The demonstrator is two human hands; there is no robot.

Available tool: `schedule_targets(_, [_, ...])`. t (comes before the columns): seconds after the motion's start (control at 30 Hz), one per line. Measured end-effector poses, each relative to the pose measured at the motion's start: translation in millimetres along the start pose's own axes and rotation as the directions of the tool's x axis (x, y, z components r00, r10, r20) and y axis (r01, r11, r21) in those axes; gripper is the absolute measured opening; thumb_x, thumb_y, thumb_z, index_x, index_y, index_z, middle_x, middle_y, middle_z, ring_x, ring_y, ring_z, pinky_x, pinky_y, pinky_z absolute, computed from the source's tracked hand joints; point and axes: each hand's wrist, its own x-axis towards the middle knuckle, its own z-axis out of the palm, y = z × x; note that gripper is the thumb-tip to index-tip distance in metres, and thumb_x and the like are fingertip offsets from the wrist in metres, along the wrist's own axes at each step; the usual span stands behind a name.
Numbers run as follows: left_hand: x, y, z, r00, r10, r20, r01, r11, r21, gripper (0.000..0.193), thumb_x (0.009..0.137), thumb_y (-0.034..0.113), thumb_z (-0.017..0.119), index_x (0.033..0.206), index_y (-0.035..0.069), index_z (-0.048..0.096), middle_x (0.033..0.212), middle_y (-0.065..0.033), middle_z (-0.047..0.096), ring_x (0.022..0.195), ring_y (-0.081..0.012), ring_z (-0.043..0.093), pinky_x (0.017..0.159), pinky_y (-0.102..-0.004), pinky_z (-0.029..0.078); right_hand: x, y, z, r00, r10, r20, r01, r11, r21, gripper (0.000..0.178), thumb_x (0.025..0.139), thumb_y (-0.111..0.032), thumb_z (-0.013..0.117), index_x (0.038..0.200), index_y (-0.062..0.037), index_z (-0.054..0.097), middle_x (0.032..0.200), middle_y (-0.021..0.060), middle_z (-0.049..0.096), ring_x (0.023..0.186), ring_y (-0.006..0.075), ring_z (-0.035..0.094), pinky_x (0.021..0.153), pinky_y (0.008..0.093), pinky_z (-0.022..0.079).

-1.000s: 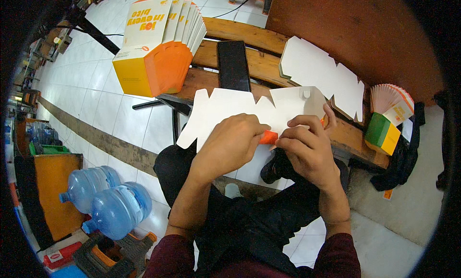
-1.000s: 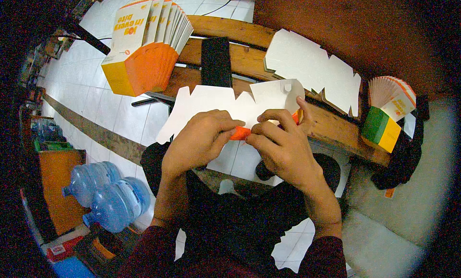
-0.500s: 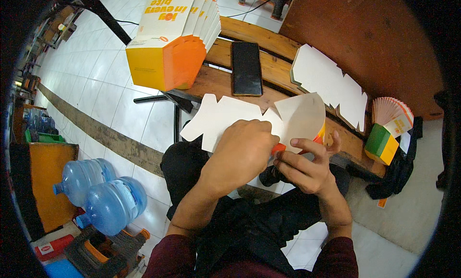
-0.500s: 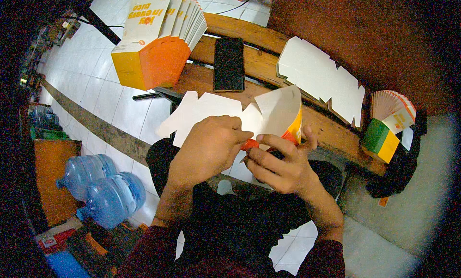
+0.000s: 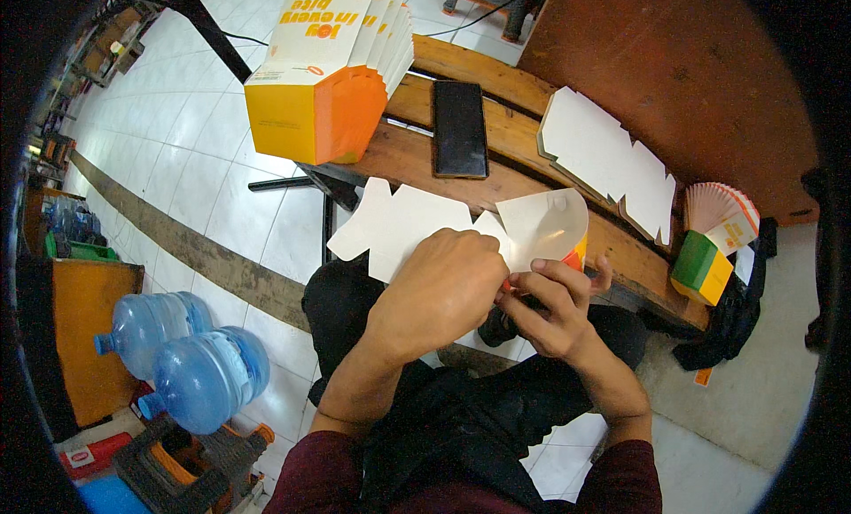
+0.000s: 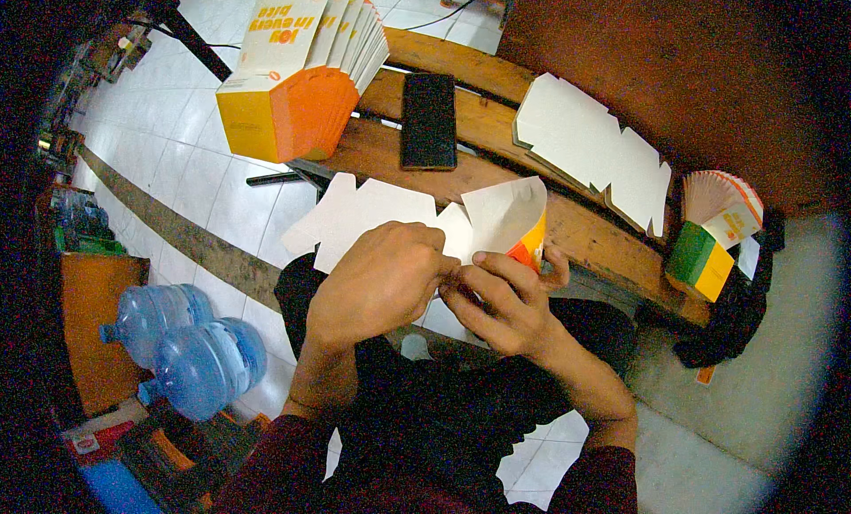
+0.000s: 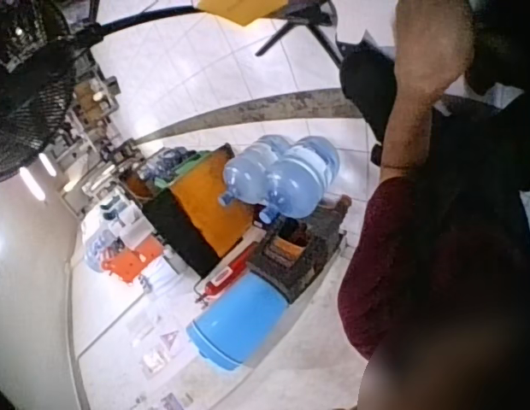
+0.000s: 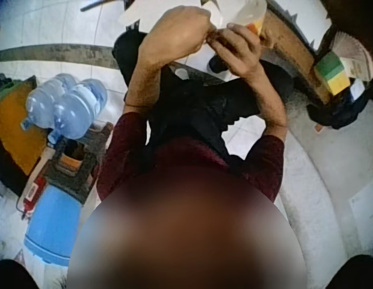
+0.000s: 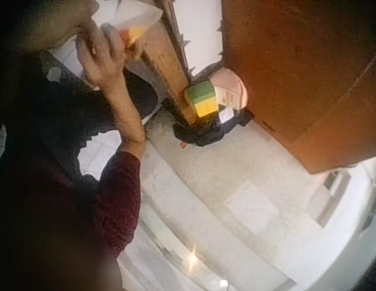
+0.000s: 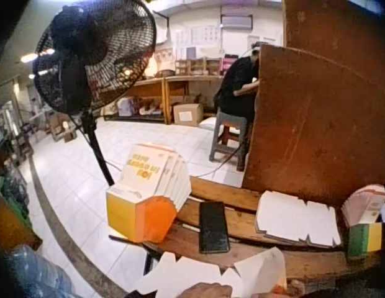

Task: The person assembles small cardboard boxes by folding flaps and applying adhesive tape to secure the edges. They handle multiple flat box blanks, fold them into shape, and place completed boxes on a wooden bench. A smartphone is briefly used during the process.

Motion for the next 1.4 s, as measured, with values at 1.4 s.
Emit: schedule_targets(1.4, [12.9, 0.7, -6.1, 0.999, 0.032, -0.042, -0.042, 0.959, -0.282, 0.012, 0.078, 0.012, 0.065, 0.085, 0.003, 0.07, 0.08, -0.0154, 0.066, 0.082, -0.0354, 0.062, 0.08, -0.0448, 0.048, 0.6, 16.5, -17.1, 0.999, 0.047, 0.014, -0.048, 0.993, 0.104, 0.026, 0.064, -0.019, 0.083, 0.085, -0.0289, 0.071, 0.106, -0.0033, 0.061, 0.113, 0.0223, 0.05, 0.11, 0.0509, 0.019])
